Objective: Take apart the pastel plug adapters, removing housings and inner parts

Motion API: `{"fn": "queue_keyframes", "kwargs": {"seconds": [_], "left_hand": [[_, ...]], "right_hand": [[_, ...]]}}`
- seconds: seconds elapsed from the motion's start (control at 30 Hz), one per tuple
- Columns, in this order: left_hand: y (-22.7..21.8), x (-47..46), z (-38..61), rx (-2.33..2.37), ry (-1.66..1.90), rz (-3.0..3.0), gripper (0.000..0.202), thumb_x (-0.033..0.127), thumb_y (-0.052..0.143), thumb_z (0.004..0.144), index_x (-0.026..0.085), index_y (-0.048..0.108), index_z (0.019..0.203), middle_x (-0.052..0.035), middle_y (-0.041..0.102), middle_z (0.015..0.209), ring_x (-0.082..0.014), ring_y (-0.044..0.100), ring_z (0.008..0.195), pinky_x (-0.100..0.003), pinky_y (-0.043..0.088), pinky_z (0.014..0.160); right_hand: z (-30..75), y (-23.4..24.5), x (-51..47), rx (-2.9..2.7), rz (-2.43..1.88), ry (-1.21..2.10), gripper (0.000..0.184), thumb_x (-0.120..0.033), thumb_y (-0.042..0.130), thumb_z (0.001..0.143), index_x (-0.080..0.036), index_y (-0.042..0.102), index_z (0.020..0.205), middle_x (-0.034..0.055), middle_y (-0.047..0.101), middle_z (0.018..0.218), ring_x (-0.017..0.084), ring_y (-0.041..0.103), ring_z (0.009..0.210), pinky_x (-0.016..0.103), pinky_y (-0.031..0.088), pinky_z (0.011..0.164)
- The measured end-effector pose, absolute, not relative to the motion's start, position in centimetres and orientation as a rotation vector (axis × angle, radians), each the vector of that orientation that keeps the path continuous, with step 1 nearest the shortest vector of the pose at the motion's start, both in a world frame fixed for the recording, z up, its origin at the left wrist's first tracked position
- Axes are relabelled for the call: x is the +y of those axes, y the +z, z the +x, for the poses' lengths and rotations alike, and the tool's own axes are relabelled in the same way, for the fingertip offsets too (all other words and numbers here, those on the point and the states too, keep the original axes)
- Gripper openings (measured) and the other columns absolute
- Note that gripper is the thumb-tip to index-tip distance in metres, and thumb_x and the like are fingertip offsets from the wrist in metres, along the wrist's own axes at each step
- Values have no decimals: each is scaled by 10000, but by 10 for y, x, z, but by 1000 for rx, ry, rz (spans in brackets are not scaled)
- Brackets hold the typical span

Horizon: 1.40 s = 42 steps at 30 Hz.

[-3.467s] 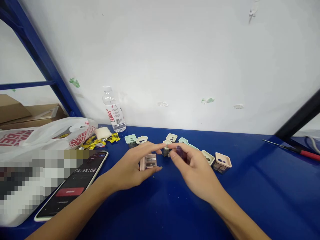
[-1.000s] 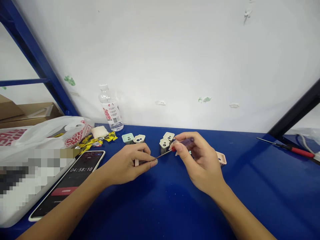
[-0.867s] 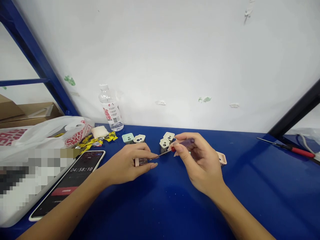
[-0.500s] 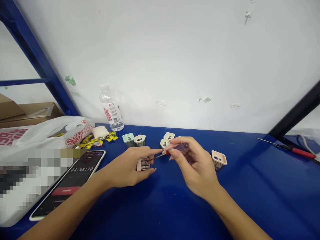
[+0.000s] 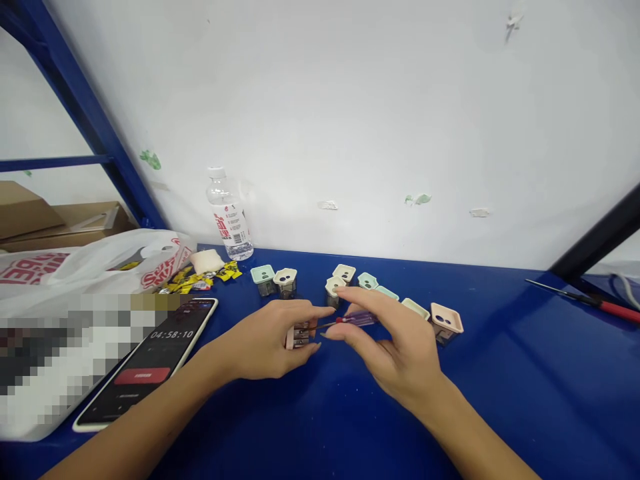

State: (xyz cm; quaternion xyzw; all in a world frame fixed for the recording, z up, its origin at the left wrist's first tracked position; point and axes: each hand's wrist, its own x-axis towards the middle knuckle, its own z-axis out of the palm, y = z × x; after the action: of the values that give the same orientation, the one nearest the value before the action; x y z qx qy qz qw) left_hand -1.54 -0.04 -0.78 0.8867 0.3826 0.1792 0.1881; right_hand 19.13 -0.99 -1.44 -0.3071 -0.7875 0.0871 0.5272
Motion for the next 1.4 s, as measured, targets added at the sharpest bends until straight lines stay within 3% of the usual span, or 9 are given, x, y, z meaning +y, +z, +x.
{"fn": "queue_keyframes", "kwargs": {"seconds": [0.2, 0.37, 0.57, 0.73, 0.9, 1.03, 1.1, 1.27, 1.4], "left_hand": [[-9, 1, -15, 1075, 497, 2496, 482, 213, 565, 792, 156, 556, 1270, -62, 652, 972, -195, 601, 831, -321, 475, 773], [-9, 1, -15, 1095, 466, 2488, 505, 231, 560, 794, 161, 542, 1294, -59, 648, 973, -192, 601, 831, -317, 478, 772], [-11, 1, -15, 1090, 463, 2496, 504, 215, 562, 789, 180, 542, 1291, -45, 644, 954, -185, 595, 828, -316, 478, 784], [-11, 1, -15, 1096, 454, 2496, 482, 216, 562, 788, 161, 563, 1267, -55, 645, 948, -191, 600, 819, -322, 479, 779], [-11, 2, -15, 1100, 461, 2497, 524, 200, 567, 779, 162, 535, 1301, -49, 644, 959, -184, 597, 824, -317, 481, 793], [-12, 2, -15, 1103, 436, 2507, 510, 215, 560, 785, 142, 545, 1289, -58, 646, 943, -189, 597, 811, -321, 482, 774], [-11, 2, -15, 1109, 445, 2496, 509, 219, 563, 784, 152, 547, 1288, -57, 644, 949, -188, 598, 816, -320, 480, 779], [-10, 1, -15, 1094, 459, 2503, 512, 204, 566, 784, 169, 539, 1294, -55, 644, 946, -183, 591, 806, -307, 476, 771], [-10, 1, -16, 1095, 459, 2509, 520, 211, 558, 793, 154, 525, 1309, -58, 643, 949, -188, 591, 817, -317, 473, 777]], "right_hand": [[193, -10, -12, -1984, -743, 301, 527, -177, 364, 983, -317, 255, 1479, 61, 623, 1167, 186, 611, 1011, 345, 520, 828], [192, -12, -9, -1928, -670, 151, 468, -171, 585, 894, -342, 505, 1322, 0, 687, 865, 162, 651, 781, 312, 526, 752], [194, -8, -12, -2016, -802, 197, 548, -194, 382, 977, -268, 228, 1498, 84, 654, 1143, 207, 638, 988, 340, 545, 755], [195, -10, -8, -1966, -756, 108, 435, -220, 602, 892, -339, 533, 1304, 11, 694, 862, 176, 646, 793, 305, 522, 702], [195, -10, -9, -2027, -811, 240, 520, -202, 403, 976, -281, 286, 1476, 68, 634, 1194, 198, 624, 1037, 333, 535, 804], [195, -12, -8, -1939, -776, 204, 420, -214, 609, 888, -343, 541, 1282, -6, 703, 865, 160, 658, 788, 300, 530, 739], [196, -12, -7, -1968, -754, 168, 392, -262, 613, 889, -340, 560, 1270, 9, 697, 903, 179, 647, 845, 316, 521, 758], [195, -11, -11, -2000, -792, 333, 553, -203, 413, 976, -298, 237, 1491, 55, 646, 1165, 182, 622, 1037, 350, 515, 885], [194, -12, -9, -1922, -740, 292, 487, -208, 612, 887, -383, 497, 1326, -15, 699, 897, 155, 660, 834, 310, 533, 807]]}}
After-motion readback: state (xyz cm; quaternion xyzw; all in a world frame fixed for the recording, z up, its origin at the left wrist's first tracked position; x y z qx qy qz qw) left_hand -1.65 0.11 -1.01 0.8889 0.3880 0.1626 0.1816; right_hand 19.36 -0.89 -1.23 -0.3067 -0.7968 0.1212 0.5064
